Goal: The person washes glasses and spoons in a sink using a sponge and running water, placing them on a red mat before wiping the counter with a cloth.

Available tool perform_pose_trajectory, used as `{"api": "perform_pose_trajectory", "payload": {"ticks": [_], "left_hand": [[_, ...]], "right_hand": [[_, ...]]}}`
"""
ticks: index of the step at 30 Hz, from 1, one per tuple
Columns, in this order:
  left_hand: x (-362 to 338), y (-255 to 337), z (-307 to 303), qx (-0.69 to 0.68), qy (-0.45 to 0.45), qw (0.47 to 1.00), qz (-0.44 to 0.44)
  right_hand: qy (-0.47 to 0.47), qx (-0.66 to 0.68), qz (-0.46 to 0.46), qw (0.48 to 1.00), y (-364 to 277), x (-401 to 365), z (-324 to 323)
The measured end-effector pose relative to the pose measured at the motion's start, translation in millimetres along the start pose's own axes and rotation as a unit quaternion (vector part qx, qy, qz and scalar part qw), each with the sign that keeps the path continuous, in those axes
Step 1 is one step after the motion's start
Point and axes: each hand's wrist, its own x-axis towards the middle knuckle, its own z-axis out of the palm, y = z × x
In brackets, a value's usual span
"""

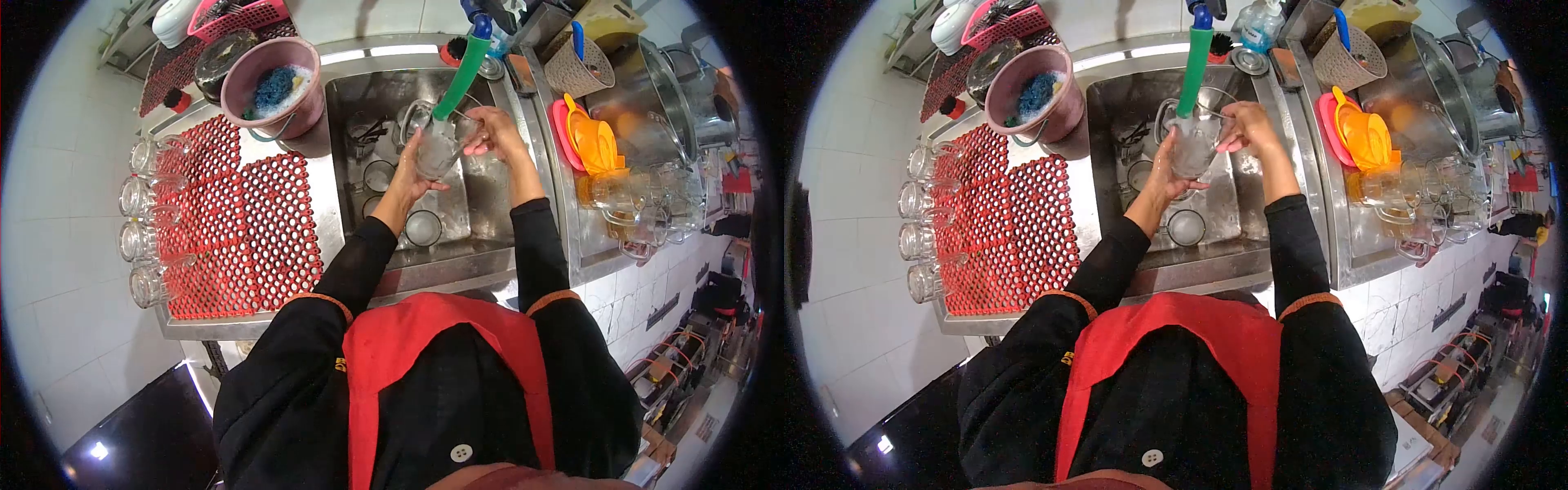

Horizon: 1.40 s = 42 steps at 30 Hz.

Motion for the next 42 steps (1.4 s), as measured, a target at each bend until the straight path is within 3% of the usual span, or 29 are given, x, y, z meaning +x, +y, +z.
{"api": "perform_pose_trajectory", "payload": {"ticks": [3,6,8,10,11,12,14,16,17,18,20,22,24,25,26,27,29,31,33,34,36,37,42], "left_hand": [[-5.6,1.3,2.3,-0.027,-0.059,0.998,-0.022],[-12.0,2.7,-12.4,-0.090,-0.116,0.989,0.025],[-19.1,12.2,-23.1,-0.052,-0.045,0.993,0.097],[-32.2,26.8,-25.3,-0.056,-0.020,0.992,0.111],[-31.0,31.2,-30.1,0.028,0.031,0.977,0.210],[-29.3,36.6,-34.2,0.112,0.082,0.942,0.305],[-34.3,45.5,-39.2,0.165,0.145,0.910,0.352],[-57.8,62.5,-28.1,0.358,0.195,0.800,0.441],[-90.1,74.5,1.4,0.439,0.275,0.737,0.434],[-96.3,79.1,1.1,0.437,0.283,0.734,0.437],[-108.3,90.4,-4.1,0.516,0.266,0.642,0.500],[-135.3,103.5,0.9,0.535,0.292,0.617,0.498],[-155.4,119.1,-6.8,0.569,0.262,0.524,0.577],[-169.8,125.7,-9.3,0.564,0.273,0.524,0.577],[-187.9,133.8,-7.9,0.570,0.285,0.529,0.560],[-202.7,143.5,-12.0,0.591,0.297,0.492,0.567],[-230.8,162.9,-22.7,0.625,0.315,0.433,0.567],[-253.9,181.9,-35.1,0.658,0.348,0.399,0.536],[-269.8,199.0,-44.2,0.679,0.389,0.369,0.501],[-273.6,207.0,-49.6,0.678,0.391,0.369,0.501],[-273.6,228.4,-61.6,0.706,0.435,0.310,0.465],[-270.4,238.6,-69.6,0.706,0.434,0.311,0.465],[-240.4,277.7,-104.2,0.709,0.533,0.267,0.377]], "right_hand": [[-0.008,-0.050,-0.027,0.998,-2.4,-19.2,11.0],[-0.023,-0.096,-0.021,0.995,-10.9,-47.9,28.0],[-0.087,0.011,-0.028,0.996,1.0,-47.0,20.4],[-0.112,0.027,-0.005,0.993,20.2,-27.9,12.2],[-0.103,0.071,0.014,0.992,28.6,-22.0,13.9],[-0.093,0.114,0.034,0.989,36.4,-16.5,16.6],[-0.108,0.166,0.029,0.980,49.4,-8.5,24.5],[-0.151,0.192,0.040,0.969,56.0,-2.5,34.5],[-0.141,0.178,0.042,0.973,65.0,5.4,39.7],[-0.149,0.175,0.043,0.972,63.2,2.2,48.6],[-0.122,0.229,0.034,0.965,60.5,-3.5,69.3],[-0.202,0.246,0.034,0.947,82.7,17.6,66.3],[-0.241,0.186,0.078,0.949,78.1,6.7,76.8],[-0.296,0.123,0.082,0.944,96.8,21.0,74.2],[-0.278,-0.028,0.069,0.958,100.0,16.5,81.5],[-0.255,-0.177,0.050,0.949,104.3,6.3,88.9],[-0.259,-0.480,0.092,0.833,107.6,-5.7,100.8],[-0.272,-0.651,-0.042,0.708,145.9,-12.8,100.8],[-0.236,-0.730,0.022,0.641,170.8,-29.3,106.5],[-0.237,-0.730,0.021,0.640,174.7,-33.4,108.0],[-0.227,-0.764,0.055,0.601,171.2,-41.0,111.0],[-0.241,-0.741,0.028,0.626,168.8,-39.8,107.8],[-0.217,-0.722,0.036,0.657,154.8,-31.0,97.5]]}}
